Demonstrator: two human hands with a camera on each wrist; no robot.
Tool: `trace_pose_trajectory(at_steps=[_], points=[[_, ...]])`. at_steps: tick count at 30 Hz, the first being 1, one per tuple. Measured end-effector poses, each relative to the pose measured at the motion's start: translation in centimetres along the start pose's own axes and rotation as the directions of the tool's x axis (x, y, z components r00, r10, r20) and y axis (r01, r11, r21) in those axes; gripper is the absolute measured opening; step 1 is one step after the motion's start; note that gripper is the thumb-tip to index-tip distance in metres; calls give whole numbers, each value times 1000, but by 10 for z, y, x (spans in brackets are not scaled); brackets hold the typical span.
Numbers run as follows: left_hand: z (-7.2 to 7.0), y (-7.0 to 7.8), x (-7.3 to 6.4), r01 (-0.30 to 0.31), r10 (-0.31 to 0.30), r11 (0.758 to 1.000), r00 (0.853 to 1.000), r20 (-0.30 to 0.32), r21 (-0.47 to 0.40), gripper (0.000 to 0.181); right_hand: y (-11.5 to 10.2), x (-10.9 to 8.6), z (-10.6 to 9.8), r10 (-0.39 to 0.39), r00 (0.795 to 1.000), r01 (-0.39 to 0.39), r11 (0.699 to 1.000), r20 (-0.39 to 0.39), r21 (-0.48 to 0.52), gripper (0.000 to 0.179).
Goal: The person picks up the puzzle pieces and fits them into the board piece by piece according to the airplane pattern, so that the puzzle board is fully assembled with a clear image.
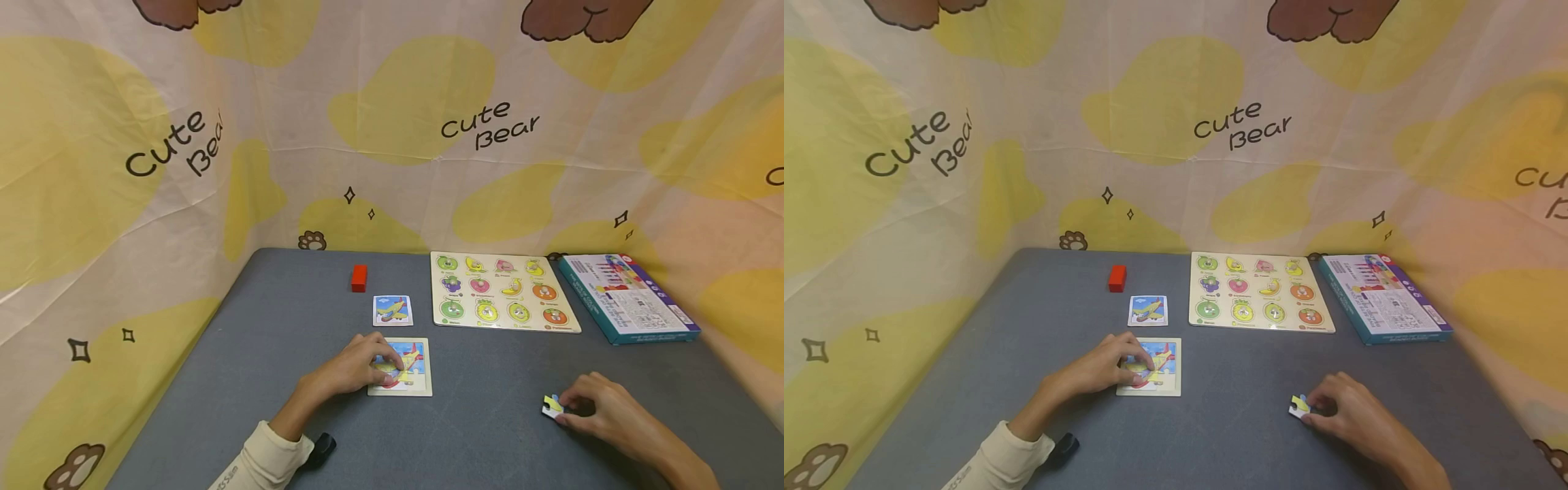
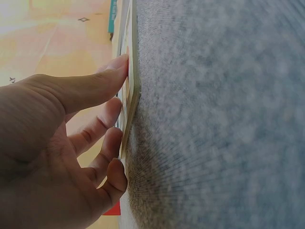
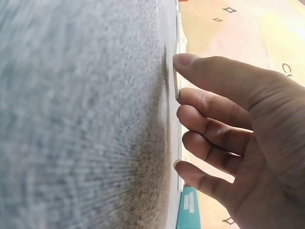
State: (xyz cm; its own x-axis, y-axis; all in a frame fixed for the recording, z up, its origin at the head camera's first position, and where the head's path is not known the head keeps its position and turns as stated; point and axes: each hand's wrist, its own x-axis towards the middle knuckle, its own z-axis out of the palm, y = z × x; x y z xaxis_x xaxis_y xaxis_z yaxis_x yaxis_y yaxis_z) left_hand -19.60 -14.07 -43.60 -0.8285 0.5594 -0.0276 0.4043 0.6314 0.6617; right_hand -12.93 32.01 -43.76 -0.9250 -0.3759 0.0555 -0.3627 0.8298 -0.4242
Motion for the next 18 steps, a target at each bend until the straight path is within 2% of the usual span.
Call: trace_pose_trajectory(at_steps=[4, 11, 18], points=[[1, -1, 1, 0, 0, 1000, 1000, 0, 1, 20, -5, 4, 1, -14, 1000, 14, 1000, -18, 1, 18], [1, -1, 1, 5, -5, 1000, 1000, 3, -12, 19, -17, 18, 3, -94, 995, 92, 995, -45, -29, 19], [0, 0, 0, 6, -6, 1000, 1000, 1, -14, 20, -32, 39, 9, -140, 990, 140, 989, -2, -41, 18]])
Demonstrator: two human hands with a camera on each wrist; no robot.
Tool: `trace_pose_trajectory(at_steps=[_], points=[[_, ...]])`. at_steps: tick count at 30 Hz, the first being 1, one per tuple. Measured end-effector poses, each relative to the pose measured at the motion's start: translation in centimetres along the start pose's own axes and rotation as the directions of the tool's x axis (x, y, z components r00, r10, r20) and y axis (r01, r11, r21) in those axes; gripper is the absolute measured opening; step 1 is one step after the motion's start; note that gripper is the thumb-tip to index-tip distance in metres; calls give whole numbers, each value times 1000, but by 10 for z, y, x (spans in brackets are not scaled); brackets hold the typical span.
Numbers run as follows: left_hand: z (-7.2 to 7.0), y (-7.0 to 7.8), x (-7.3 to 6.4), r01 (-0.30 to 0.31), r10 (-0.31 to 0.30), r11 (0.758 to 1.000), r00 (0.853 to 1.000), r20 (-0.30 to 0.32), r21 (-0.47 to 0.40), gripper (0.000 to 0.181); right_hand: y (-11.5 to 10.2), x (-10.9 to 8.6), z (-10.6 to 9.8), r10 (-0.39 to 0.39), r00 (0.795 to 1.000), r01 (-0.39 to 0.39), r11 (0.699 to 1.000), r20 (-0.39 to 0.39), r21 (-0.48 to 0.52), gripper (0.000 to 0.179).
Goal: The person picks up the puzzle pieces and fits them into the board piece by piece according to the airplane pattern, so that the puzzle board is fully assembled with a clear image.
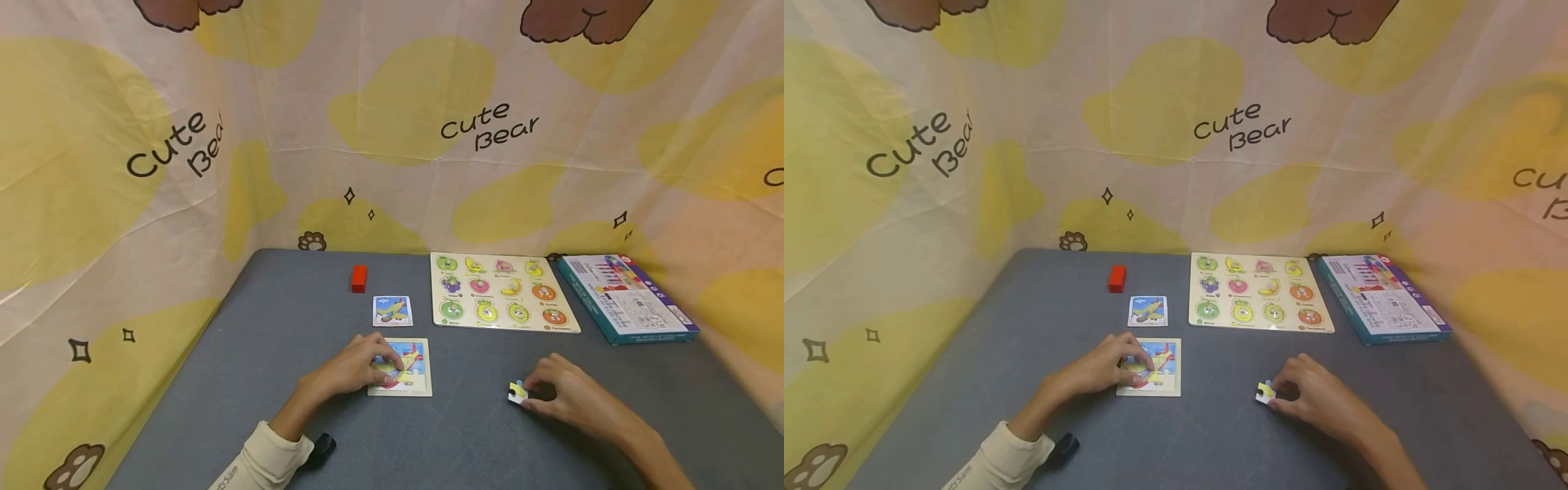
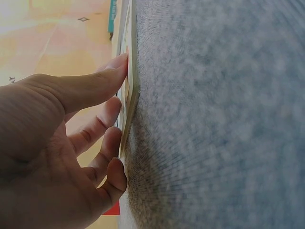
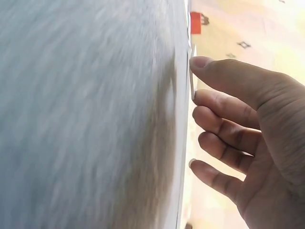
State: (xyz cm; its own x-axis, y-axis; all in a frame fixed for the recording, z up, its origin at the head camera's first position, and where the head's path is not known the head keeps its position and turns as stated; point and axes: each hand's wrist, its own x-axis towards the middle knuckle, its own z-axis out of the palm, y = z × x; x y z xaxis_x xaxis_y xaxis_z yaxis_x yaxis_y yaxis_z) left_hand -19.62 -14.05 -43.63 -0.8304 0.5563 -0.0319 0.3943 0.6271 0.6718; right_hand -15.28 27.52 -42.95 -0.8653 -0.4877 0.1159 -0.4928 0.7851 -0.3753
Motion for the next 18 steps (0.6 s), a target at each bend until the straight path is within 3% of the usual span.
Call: trace_pose_trajectory(at_steps=[11, 18], points=[[1, 0, -1, -2, 2, 1000, 1000, -6, 3, 20, -26, 37, 15, -61, 997, 60, 998, 53, 28, 14], [1, -1, 1, -11, 11, 1000, 1000, -8, -4, 20, -40, 58, 26, -112, 993, 112, 993, 26, 24, 15]])
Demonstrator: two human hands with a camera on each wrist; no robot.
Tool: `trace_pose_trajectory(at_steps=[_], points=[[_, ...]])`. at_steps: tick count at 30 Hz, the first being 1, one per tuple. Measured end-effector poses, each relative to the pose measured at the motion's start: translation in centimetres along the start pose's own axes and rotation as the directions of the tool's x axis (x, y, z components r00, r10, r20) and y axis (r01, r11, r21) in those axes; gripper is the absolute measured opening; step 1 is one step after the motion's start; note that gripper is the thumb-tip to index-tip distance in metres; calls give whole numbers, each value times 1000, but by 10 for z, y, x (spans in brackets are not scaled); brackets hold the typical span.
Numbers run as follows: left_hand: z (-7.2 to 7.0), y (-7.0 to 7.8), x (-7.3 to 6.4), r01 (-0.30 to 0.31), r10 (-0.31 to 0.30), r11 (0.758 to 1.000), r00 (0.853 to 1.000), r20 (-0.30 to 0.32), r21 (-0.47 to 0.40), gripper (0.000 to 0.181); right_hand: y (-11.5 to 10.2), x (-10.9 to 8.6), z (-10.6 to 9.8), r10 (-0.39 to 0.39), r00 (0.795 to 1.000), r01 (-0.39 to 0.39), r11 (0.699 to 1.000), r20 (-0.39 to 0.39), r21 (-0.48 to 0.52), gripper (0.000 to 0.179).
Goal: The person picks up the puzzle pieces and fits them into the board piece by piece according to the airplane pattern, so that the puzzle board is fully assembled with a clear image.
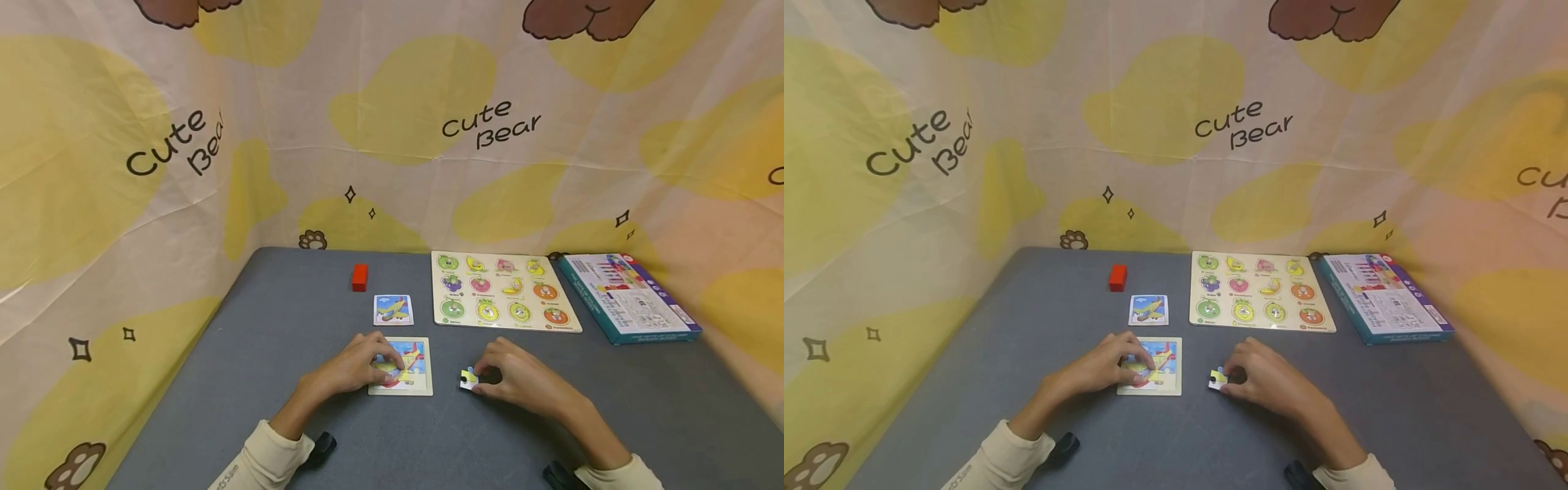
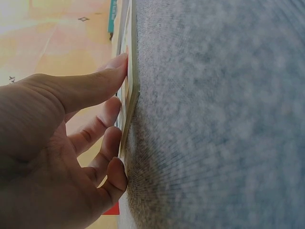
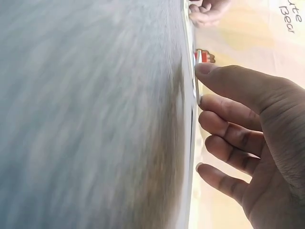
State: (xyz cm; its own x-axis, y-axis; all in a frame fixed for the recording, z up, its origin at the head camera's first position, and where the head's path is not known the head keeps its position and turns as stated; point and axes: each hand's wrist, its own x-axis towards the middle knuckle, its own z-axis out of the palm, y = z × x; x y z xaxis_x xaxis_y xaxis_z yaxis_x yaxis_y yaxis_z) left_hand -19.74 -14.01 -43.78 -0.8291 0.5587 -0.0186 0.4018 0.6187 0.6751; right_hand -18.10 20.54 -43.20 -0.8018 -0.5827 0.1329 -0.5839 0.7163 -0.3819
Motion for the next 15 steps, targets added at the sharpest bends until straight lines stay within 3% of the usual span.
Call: trace_pose_trajectory(at_steps=[15], points=[[-1, 0, -1, 14, -14, 1000, 1000, 8, 5, 21, -27, 42, 18, -73, 995, 73, 997, 72, 11, 20]])
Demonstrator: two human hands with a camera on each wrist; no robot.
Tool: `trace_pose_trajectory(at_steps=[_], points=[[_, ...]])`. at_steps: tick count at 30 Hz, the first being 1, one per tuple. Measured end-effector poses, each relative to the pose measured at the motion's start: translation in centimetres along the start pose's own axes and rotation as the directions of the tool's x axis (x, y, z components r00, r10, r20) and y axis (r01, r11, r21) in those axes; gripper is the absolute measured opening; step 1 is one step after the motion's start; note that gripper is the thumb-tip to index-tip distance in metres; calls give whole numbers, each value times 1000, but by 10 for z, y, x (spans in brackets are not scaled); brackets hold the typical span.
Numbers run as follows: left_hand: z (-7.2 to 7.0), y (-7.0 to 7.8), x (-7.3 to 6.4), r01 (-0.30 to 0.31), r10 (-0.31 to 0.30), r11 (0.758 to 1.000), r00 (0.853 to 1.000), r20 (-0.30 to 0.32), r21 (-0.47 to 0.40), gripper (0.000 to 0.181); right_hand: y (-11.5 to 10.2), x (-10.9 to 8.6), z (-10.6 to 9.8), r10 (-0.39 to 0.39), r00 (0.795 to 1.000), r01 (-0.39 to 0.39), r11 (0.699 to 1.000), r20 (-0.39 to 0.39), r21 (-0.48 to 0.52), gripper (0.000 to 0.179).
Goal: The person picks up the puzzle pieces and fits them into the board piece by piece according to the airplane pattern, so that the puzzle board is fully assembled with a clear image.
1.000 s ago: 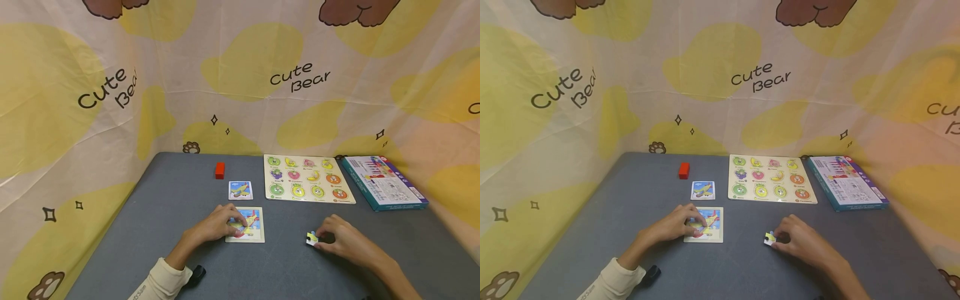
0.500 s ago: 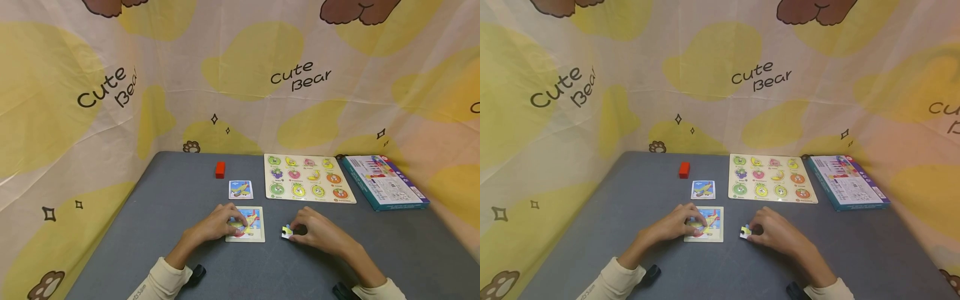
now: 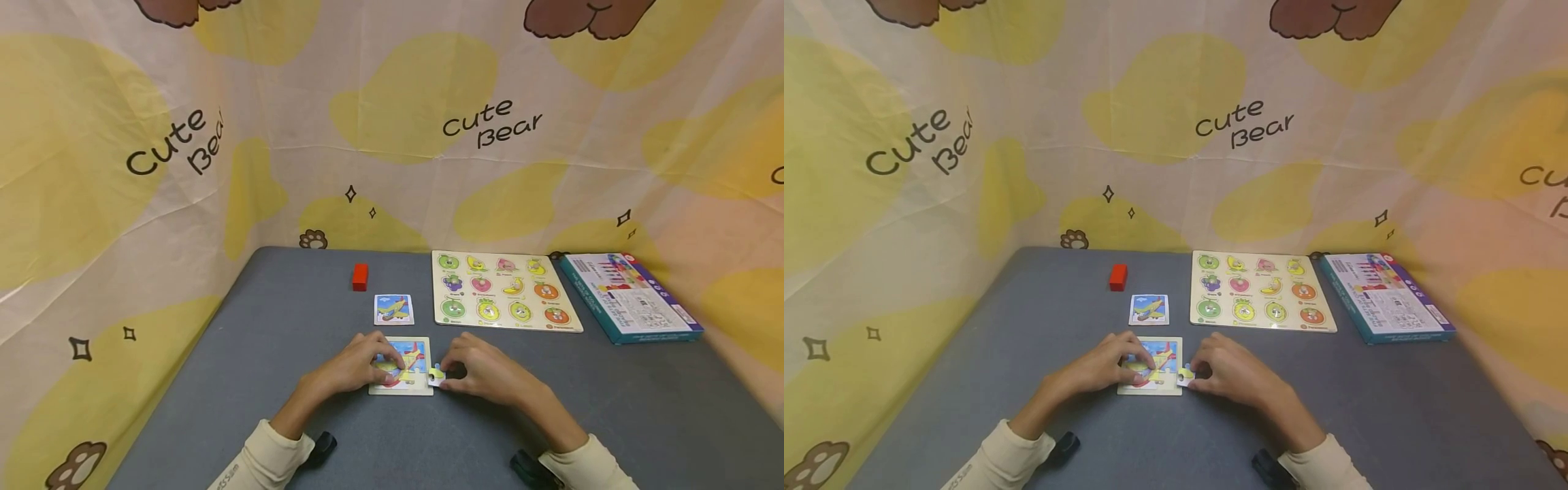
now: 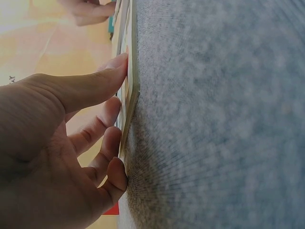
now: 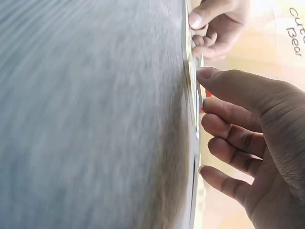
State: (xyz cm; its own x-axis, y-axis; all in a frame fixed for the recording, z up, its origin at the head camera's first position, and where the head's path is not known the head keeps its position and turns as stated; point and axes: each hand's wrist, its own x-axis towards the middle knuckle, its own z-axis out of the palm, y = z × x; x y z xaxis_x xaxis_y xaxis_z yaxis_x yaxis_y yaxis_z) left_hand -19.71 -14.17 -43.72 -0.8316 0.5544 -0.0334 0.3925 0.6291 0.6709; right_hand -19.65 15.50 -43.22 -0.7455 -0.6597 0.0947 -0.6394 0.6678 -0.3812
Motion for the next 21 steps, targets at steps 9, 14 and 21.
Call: trace_pose_trajectory(at_steps=[9, 14, 21], points=[[-1, 1, 0, -6, 6, 1000, 1000, 2, -4, 20, -12, 14, 6, -42, 999, 43, 999, 11, -12, 21], [-2, 0, 0, -3, 3, 1000, 1000, 4, -10, 19, -15, 18, 9, -59, 998, 60, 998, 13, -9, 20], [-1, -1, 0, -13, 13, 1000, 1000, 1, -11, 19, -16, 22, 11, -65, 998, 65, 998, 19, -7, 18]])
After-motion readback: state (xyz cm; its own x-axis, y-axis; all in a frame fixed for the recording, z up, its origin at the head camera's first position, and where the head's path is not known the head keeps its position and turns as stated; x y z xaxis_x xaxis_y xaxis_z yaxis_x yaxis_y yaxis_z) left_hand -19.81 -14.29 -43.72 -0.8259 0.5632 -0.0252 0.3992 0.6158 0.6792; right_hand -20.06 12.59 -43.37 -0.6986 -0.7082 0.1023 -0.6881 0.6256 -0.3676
